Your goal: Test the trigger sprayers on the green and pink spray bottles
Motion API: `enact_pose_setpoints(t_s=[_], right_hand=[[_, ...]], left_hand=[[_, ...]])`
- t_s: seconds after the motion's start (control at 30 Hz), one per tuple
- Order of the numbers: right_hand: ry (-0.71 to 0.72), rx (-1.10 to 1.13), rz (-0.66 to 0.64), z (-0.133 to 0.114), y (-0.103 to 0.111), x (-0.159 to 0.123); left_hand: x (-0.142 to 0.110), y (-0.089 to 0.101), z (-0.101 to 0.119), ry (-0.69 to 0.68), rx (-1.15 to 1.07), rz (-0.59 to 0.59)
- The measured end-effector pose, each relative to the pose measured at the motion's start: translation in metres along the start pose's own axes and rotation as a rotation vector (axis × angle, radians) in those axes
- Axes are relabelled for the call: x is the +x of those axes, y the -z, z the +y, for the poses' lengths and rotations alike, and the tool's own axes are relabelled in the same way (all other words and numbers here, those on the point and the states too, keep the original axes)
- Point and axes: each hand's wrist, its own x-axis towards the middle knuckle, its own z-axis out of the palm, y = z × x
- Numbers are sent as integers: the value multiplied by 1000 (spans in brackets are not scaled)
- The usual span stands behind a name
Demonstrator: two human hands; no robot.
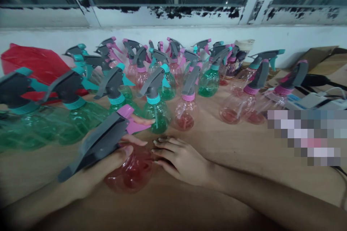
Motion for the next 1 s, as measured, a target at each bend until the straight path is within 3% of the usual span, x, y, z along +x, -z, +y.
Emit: enact_pose_setpoints(t_s=[0.2,0.37,1.0], right_hand=[[12,-17,14,1,-1,0],[12,-28,17,1,-1,-1],[1,-22,-10,0,-1,-1]], left_hand=[[-7,-1,2,15,60,-30],[-9,-7,-3,4,112,35],[-7,-10,-7,5,49,13]])
